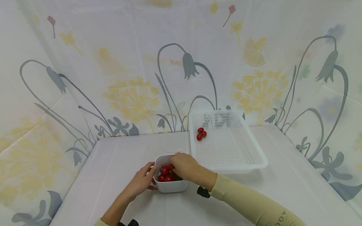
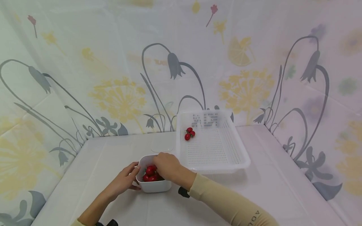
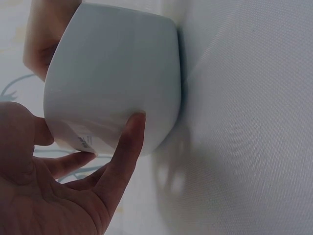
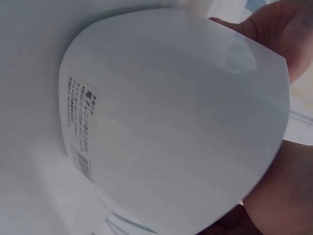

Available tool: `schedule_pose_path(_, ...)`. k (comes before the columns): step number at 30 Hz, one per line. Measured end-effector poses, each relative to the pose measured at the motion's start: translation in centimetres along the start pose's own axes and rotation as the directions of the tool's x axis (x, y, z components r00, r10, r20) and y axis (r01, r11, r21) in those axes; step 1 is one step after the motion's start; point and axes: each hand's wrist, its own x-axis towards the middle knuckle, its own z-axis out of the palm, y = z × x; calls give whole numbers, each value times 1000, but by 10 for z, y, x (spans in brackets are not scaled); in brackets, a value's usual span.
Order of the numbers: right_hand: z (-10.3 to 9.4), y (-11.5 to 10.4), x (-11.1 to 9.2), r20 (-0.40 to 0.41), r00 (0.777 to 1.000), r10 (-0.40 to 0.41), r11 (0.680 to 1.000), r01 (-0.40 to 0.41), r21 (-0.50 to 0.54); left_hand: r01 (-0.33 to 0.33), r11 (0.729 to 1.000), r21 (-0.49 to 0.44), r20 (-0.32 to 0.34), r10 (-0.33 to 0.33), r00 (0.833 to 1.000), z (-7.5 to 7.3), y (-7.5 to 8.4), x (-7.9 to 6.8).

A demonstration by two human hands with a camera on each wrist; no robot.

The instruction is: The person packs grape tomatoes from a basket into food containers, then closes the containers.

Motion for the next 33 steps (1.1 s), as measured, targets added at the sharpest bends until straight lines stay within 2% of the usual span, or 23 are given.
schedule_pose_path(7, -17, 5, -3, 25, 1000, -13, 1000, 13, 16, -17, 1000, -3, 5, 17, 1000, 0, 0, 0)
schedule_pose_path(15, -38, 12, -12, 68, 998, 12, 994, -20, 108, -10, 1000, -5, 2, 10, 1000, 0, 1, 0)
schedule_pose_path(21, -51, 23, -19, 83, 996, 24, 976, -41, 214, 4, 1000, 0, -4, -4, 1000, 0, -1, 0)
schedule_pose_path(33, -73, 59, -26, 28, 999, 30, 983, -35, 180, 6, 1000, 9, 3, -6, 1000, 0, 0, 1)
